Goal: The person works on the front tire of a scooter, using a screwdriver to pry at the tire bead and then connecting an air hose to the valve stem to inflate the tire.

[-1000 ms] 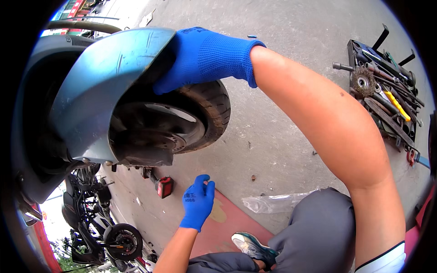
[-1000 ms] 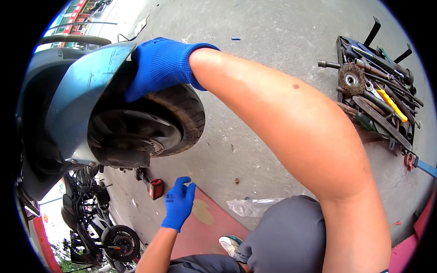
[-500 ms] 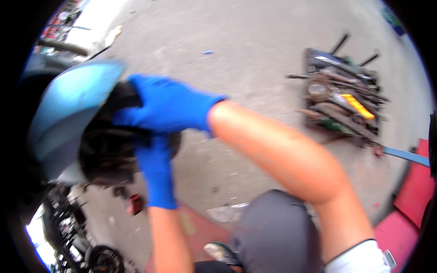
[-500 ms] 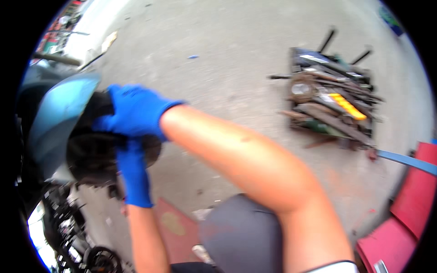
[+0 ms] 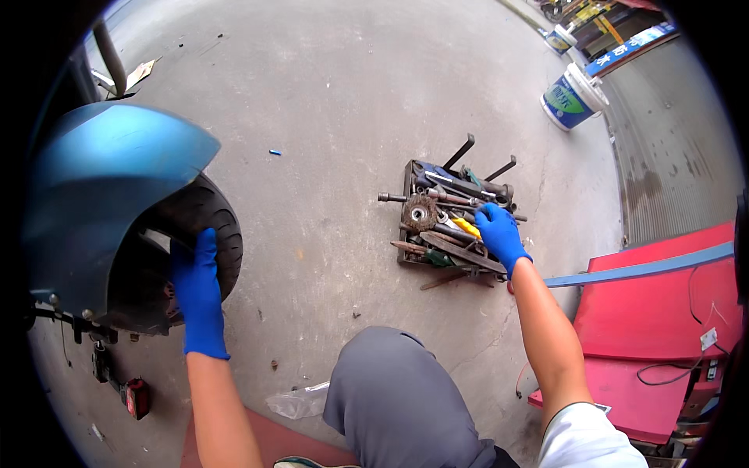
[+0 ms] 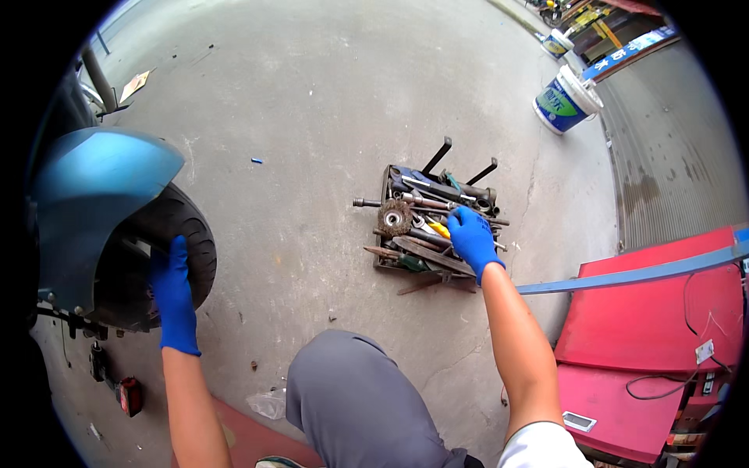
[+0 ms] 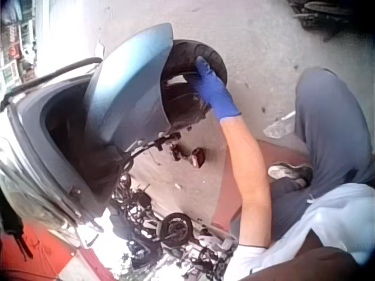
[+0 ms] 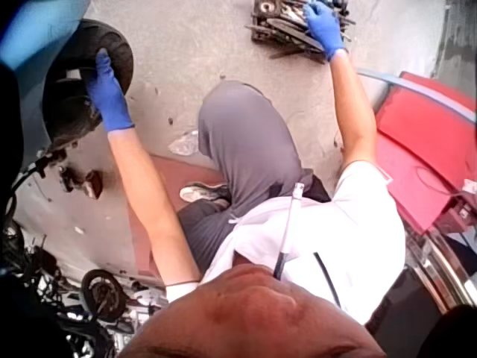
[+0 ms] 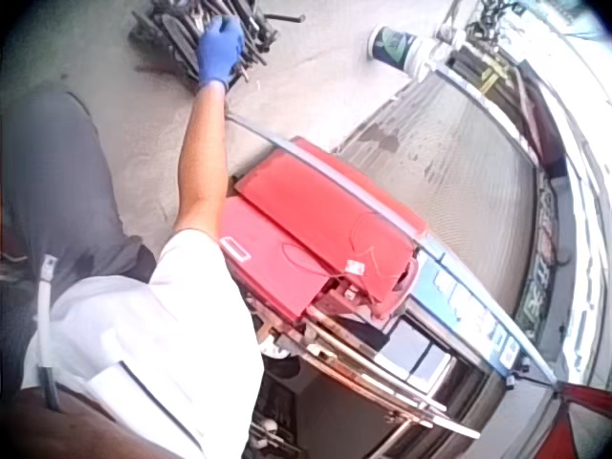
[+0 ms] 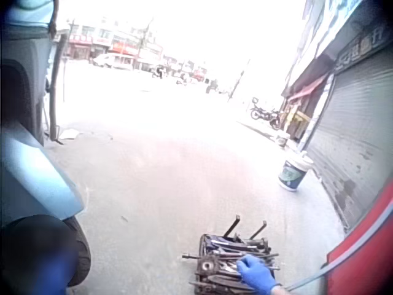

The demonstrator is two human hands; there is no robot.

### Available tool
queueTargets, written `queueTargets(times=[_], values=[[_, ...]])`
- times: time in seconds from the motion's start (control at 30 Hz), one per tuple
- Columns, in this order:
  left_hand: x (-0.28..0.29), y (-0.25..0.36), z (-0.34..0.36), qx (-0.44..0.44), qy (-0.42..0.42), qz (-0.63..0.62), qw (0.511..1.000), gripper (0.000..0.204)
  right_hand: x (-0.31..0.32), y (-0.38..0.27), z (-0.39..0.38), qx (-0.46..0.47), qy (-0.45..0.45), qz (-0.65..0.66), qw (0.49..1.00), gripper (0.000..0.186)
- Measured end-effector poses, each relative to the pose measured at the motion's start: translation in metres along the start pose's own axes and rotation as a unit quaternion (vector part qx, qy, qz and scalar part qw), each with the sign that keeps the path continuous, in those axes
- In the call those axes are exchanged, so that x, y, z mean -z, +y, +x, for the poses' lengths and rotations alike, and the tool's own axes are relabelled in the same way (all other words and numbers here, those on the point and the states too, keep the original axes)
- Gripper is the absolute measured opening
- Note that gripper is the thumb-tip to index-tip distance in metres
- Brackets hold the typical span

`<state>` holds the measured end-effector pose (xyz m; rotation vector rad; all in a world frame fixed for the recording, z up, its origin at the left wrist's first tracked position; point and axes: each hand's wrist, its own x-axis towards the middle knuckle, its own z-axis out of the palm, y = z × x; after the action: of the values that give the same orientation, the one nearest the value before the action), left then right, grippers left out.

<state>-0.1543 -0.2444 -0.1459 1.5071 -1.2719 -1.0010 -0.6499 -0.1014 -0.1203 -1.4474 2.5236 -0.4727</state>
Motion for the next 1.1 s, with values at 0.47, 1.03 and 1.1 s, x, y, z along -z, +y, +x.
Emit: queueTargets(times=[0.47,1.03,1.1], values=[[0.003,-0.028,-0.016,-0.054,-0.08,0.082,0.992,0.077,0.022,0.049,0.006,0.007,-0.267,-0.203,0.942,0.029],[0.037,-0.048,0.01,0.082,-0.052,-0.129,0.987,0.059,-0.002,0.086,-0.023,0.17,-0.104,-0.201,0.959,0.016],[0.026,-0.039,0.009,0.094,-0.057,-0.147,0.983,0.058,0.011,0.087,-0.031,0.193,-0.035,-0.223,0.955,0.015]])
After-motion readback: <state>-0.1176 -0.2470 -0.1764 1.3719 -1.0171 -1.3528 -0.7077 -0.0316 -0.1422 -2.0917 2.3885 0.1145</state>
